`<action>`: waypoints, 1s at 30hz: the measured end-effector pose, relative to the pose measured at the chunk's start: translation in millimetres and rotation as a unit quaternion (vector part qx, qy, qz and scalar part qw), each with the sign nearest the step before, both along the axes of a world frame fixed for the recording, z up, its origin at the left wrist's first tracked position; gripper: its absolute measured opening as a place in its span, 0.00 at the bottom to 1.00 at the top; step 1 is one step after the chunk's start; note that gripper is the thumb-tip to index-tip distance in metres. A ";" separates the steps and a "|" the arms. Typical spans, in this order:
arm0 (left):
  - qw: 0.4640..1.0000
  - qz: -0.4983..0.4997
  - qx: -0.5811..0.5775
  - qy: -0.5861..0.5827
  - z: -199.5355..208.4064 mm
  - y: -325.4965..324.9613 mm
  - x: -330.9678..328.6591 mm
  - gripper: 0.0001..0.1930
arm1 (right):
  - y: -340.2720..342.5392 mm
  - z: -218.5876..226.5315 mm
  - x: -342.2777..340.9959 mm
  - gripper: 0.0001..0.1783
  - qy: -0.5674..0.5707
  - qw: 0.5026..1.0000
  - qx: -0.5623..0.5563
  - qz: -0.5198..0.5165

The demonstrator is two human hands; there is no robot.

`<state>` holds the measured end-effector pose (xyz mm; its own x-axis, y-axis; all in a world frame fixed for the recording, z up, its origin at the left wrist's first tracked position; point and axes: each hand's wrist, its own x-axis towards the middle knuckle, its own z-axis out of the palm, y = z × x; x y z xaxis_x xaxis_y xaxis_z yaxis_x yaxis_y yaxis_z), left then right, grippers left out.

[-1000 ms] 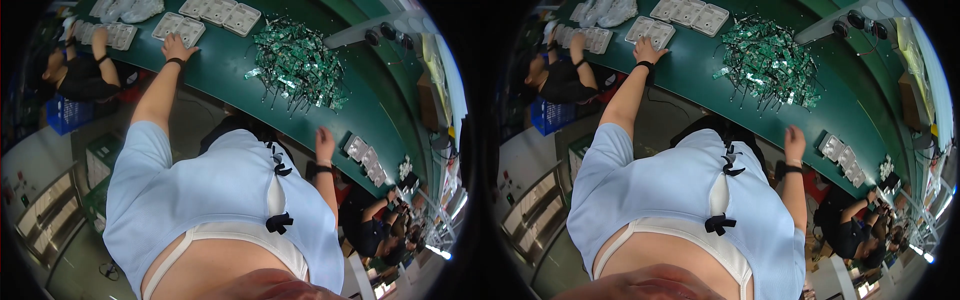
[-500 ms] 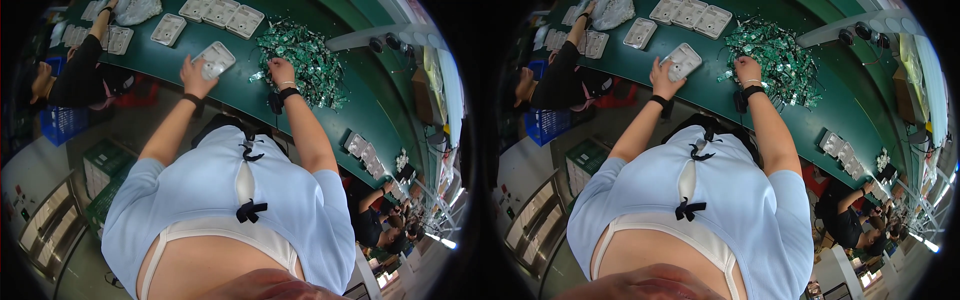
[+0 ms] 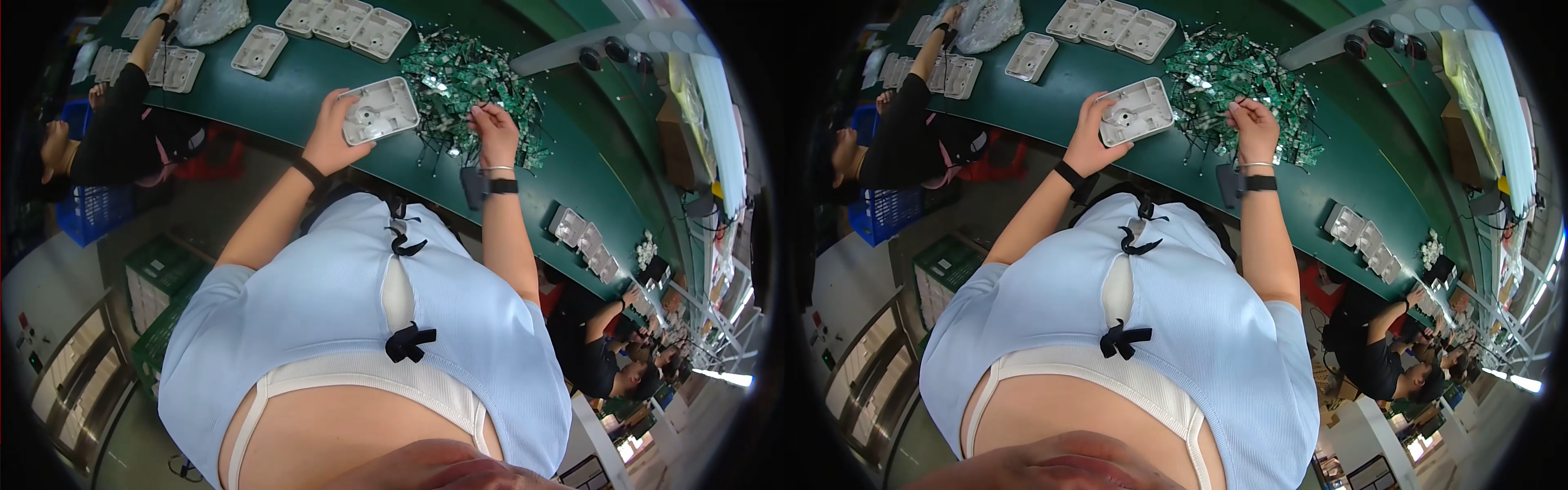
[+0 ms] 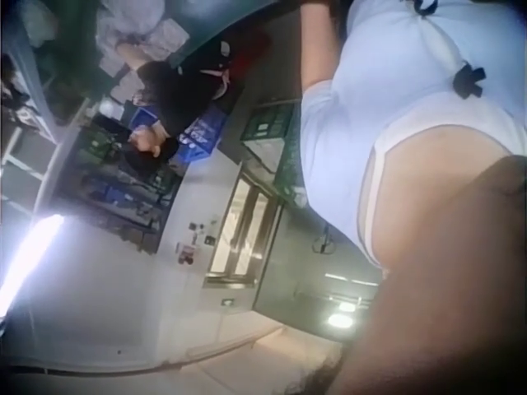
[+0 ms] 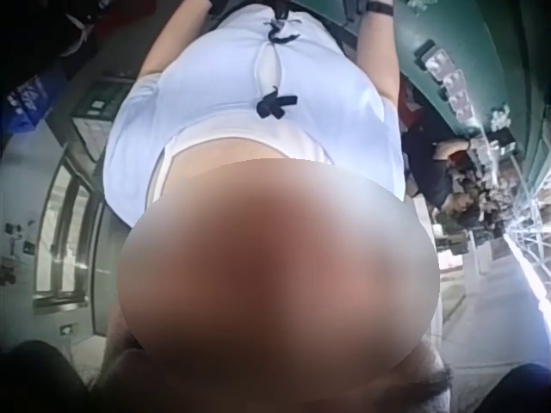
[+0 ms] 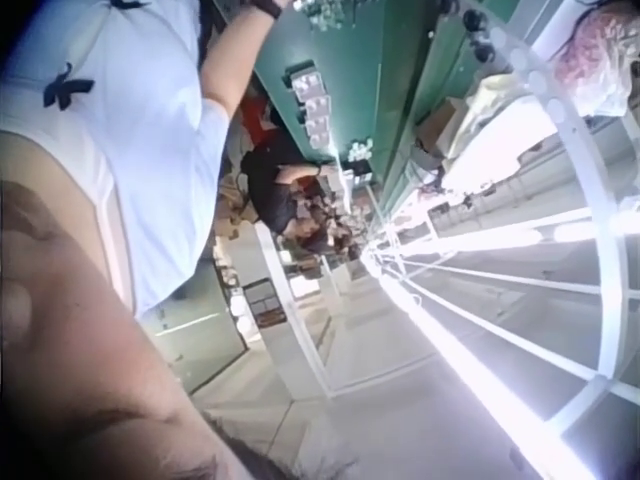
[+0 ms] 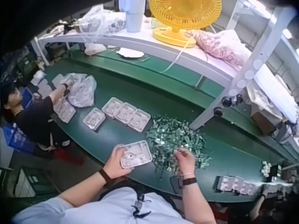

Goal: The person picks up a plastic housing and a circuit board, inserts the circuit board into the housing, and presses it into place. They then set the assembled unit down and repeat the process with another set of components.

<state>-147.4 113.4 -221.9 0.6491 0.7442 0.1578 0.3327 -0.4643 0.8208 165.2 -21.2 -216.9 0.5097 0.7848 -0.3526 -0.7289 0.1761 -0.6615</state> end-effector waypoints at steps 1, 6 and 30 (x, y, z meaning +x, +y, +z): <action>1.000 0.002 0.001 -0.004 2.5 -2.4 5.1 0.44 | -2.1 -2.6 4.4 0.05 -0.074 0.996 -0.052 0.005; 0.999 -0.003 0.028 -0.028 12.1 -15.5 28.1 0.50 | -9.9 -3.6 29.8 0.04 -0.011 0.999 0.003 -0.047; 0.993 0.030 0.079 -0.082 112.8 -78.6 118.4 0.53 | -51.0 140.1 -14.0 0.08 -0.558 0.828 0.034 0.035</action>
<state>-29.0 34.9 -109.1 0.5595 0.7387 0.3758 0.2319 -0.5749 0.7847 151.2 -72.2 -76.8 0.4407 0.8250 0.3538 0.3204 0.2237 -0.9205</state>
